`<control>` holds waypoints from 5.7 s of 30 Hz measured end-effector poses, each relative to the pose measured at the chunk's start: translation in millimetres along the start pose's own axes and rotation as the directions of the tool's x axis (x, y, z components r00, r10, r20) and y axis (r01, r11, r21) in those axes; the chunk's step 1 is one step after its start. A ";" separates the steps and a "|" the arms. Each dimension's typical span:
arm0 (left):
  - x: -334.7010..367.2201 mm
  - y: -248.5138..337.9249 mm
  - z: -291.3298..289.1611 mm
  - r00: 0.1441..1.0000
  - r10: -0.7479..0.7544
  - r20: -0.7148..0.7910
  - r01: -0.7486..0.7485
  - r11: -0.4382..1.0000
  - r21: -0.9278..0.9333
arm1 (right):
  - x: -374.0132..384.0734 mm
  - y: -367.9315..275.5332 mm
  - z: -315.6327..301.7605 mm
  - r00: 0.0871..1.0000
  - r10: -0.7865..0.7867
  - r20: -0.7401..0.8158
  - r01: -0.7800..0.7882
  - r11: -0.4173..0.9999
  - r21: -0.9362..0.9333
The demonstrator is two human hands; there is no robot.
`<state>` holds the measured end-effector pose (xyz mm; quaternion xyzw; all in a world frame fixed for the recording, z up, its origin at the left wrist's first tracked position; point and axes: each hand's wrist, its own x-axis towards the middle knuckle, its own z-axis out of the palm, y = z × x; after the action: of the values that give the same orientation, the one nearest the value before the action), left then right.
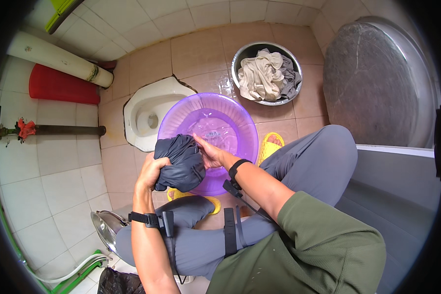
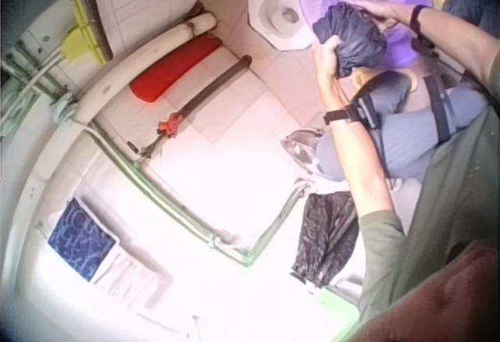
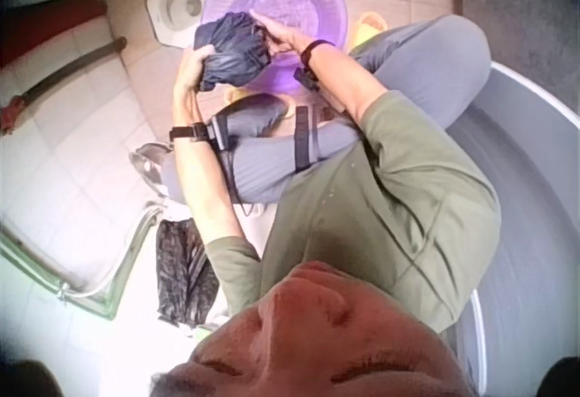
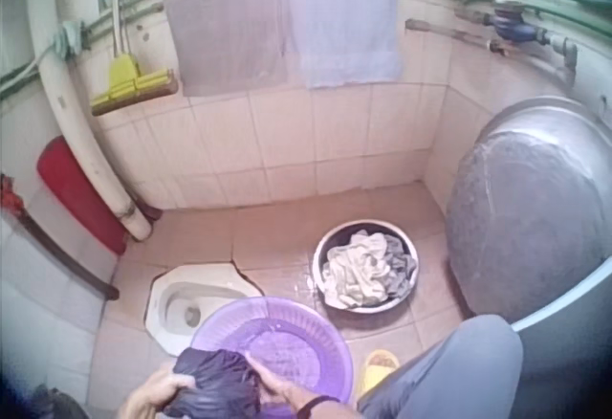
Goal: The person washes clothes in a purple basin with water and then wrings them out by hand.
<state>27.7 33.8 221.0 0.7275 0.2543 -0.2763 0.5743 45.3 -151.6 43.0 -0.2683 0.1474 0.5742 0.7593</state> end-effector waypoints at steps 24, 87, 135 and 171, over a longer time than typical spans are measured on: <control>22.3 35.4 19.8 0.966 0.248 0.067 -0.079 0.533 -0.842 | -52.8 -148.6 139.4 0.496 -0.788 0.365 0.715 0.133 -0.686; 70.9 24.5 60.1 0.465 0.730 -0.501 -0.817 0.572 0.076 | -17.1 -81.6 82.8 0.843 -0.534 0.072 0.516 0.839 0.175; 105.4 3.5 53.7 0.838 0.537 -0.093 -0.464 0.614 -0.639 | -74.1 -89.7 73.7 0.925 -0.372 0.076 0.356 0.920 0.161; 122.5 -118.8 46.9 0.986 0.159 -0.050 -0.089 0.756 0.649 | -184.9 -269.7 -151.0 -0.457 -0.715 -0.529 -0.096 0.631 -0.770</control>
<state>28.8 19.6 44.6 0.9086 0.1240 -0.2707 0.2930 259.6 -438.3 82.9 -0.8176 0.4196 -0.1721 0.3548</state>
